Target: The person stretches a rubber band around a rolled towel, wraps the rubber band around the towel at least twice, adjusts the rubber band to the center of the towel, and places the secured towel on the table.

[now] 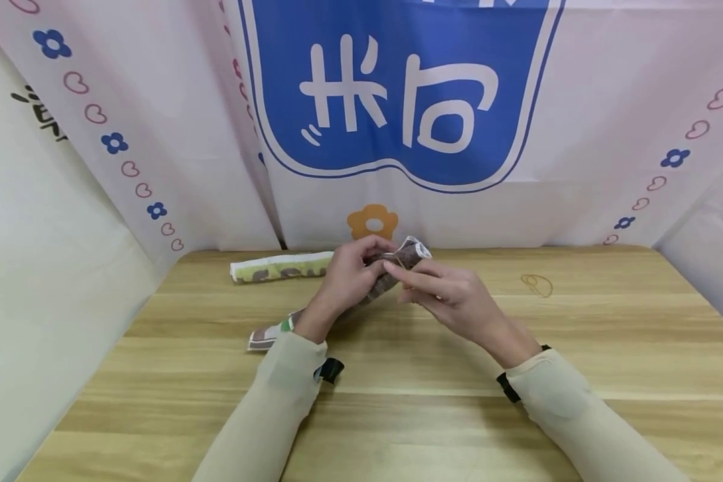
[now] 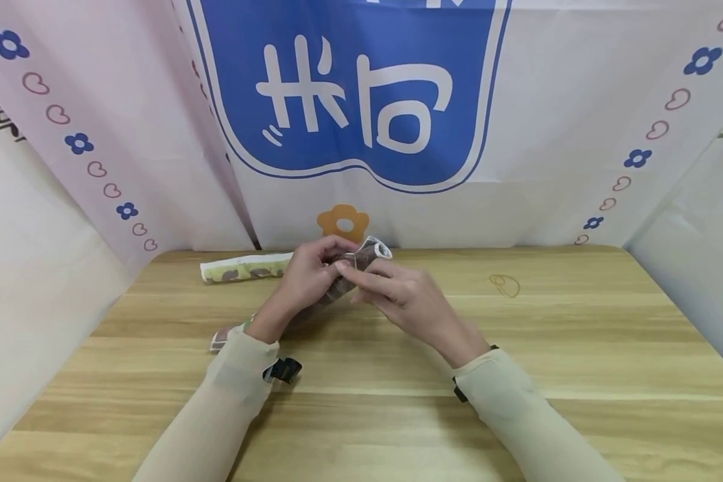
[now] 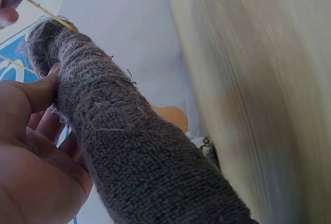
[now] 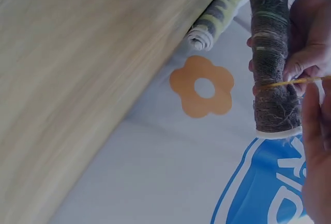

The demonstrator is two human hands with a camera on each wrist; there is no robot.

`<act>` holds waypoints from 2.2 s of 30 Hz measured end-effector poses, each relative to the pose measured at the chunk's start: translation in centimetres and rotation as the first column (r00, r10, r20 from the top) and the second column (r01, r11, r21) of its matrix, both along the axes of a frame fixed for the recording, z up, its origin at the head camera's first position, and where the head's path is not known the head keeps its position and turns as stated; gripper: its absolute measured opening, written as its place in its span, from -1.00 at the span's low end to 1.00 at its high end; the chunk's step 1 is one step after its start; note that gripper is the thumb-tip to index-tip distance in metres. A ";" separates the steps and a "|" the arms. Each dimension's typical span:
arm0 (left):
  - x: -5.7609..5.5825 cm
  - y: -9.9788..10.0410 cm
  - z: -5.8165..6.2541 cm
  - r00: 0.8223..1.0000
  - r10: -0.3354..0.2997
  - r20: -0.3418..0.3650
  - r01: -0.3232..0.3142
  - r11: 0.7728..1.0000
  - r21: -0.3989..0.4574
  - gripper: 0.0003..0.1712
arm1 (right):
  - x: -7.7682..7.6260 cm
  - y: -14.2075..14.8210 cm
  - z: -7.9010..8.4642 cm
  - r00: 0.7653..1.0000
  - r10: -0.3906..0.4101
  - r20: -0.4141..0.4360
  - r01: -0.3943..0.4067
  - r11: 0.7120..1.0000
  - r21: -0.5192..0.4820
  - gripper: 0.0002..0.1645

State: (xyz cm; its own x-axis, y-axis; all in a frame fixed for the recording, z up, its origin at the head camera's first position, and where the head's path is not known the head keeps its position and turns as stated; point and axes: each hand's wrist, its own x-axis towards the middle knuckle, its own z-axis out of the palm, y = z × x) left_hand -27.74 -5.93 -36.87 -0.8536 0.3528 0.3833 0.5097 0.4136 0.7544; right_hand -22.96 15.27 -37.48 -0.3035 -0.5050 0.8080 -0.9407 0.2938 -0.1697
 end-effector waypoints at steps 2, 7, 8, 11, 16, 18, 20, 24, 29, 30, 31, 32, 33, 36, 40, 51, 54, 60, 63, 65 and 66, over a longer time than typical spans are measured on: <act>0.1 0.2 0.0 1.000 -0.008 -0.004 0.008 1.000 -0.010 -0.82 | 0.1 0.0 0.2 0.994 -0.070 -0.081 0.070 0.998 -0.007 -0.46; 0.7 0.8 -0.1 0.998 -0.059 0.003 0.059 0.997 -0.052 -0.84 | 0.2 0.1 0.4 0.937 -0.183 -0.298 0.169 0.983 -0.073 -0.49; 0.8 1.0 -0.1 0.997 -0.072 0.005 0.072 0.996 -0.055 -0.84 | 0.2 0.2 0.4 0.916 -0.215 -0.339 0.194 0.976 -0.096 -0.49; 1.0 1.3 -0.1 0.996 -0.091 0.007 0.092 0.994 -0.061 -0.83 | 0.2 0.2 0.5 0.864 -0.287 -0.414 0.238 0.957 -0.167 -0.46; 1.0 1.3 0.0 0.995 -0.102 0.005 0.102 0.993 -0.054 -0.80 | 0.1 0.4 0.8 0.888 -0.251 -0.386 0.195 0.964 -0.179 -0.44; 1.0 1.2 -0.1 0.996 -0.086 0.008 0.086 0.995 -0.045 -0.81 | 0.0 0.5 0.7 0.916 -0.221 -0.335 0.181 0.972 -0.149 -0.27; 0.9 1.1 -0.1 0.999 -0.046 0.009 0.046 0.998 -0.030 -0.82 | 0.0 0.6 0.5 0.940 -0.213 -0.265 0.191 0.976 -0.107 -0.08; 0.7 0.8 -0.2 0.998 0.059 -0.004 -0.059 0.998 -0.004 -0.83 | 0.3 0.5 -0.1 0.961 -0.251 -0.114 0.251 0.968 -0.010 0.20; 0.6 0.7 -0.1 0.989 0.138 -0.057 -0.138 0.990 -0.012 -0.82 | 0.8 -0.2 -0.2 0.967 -0.251 -0.050 0.255 0.961 0.110 0.20; 0.6 0.7 -0.1 0.988 0.139 -0.065 -0.141 0.990 -0.014 -0.82 | 0.8 -0.3 -0.2 0.970 -0.239 -0.053 0.244 0.962 0.126 0.16; 0.6 0.7 -0.1 0.988 0.141 -0.070 -0.143 0.990 -0.015 -0.81 | 0.9 -0.5 -0.1 0.973 -0.226 -0.052 0.231 0.963 0.138 0.12; 0.6 0.7 -0.1 0.987 0.143 -0.070 -0.144 0.989 -0.016 -0.80 | 1.0 -0.6 -0.1 0.975 -0.218 -0.053 0.223 0.964 0.145 0.08; 0.6 0.7 -0.2 0.987 0.148 -0.069 -0.149 0.989 -0.017 -0.80 | 1.1 -0.7 -0.1 0.974 -0.220 -0.053 0.226 0.963 0.149 0.06; 0.7 0.6 -0.2 0.979 0.195 -0.058 -0.196 0.981 -0.011 -0.81 | 1.3 -0.9 -0.2 0.960 -0.279 -0.034 0.281 0.949 0.143 0.12; 0.7 0.5 -0.1 0.953 0.298 -0.048 -0.297 0.955 0.023 -0.82 | 1.5 -1.0 -0.4 0.911 -0.411 0.033 0.402 0.903 0.149 0.39; 0.6 0.7 0.2 0.926 0.373 -0.055 -0.371 0.928 0.035 -0.82 | 2.1 -1.7 -0.3 0.773 -0.479 0.417 0.435 0.877 0.202 0.45; 0.7 0.7 0.3 0.926 0.373 -0.054 -0.371 0.927 0.045 -0.82 | 2.3 -1.9 -0.4 0.758 -0.426 0.495 0.388 0.903 0.183 0.42; 0.8 0.7 0.6 0.948 0.317 -0.043 -0.309 0.942 0.127 -0.82 | 1.7 -1.5 -0.8 0.620 -0.288 0.730 0.339 0.937 0.081 0.14; 0.9 0.8 0.6 0.965 0.261 -0.030 -0.253 0.953 0.164 -0.83 | 1.2 -0.9 -1.1 0.508 -0.185 0.841 0.344 0.939 -0.002 -0.02; 1.0 0.8 0.5 0.974 0.226 -0.029 -0.217 0.960 0.178 -0.84 | 0.9 -0.6 -1.2 0.452 -0.127 0.883 0.353 0.934 -0.046 -0.06; 1.0 0.8 0.5 0.977 0.209 -0.033 -0.200 0.963 0.181 -0.84 | 0.7 -0.4 -1.3 0.427 -0.105 0.898 0.356 0.932 -0.061 -0.05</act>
State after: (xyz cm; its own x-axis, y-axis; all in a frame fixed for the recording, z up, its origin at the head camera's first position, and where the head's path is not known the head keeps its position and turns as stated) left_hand -26.70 -5.15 -36.38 -0.8782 0.0963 0.4686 0.4680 0.3763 0.7997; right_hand -22.27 14.82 -38.77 -0.9810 -0.1597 0.1098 -0.1559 0.3139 -0.9366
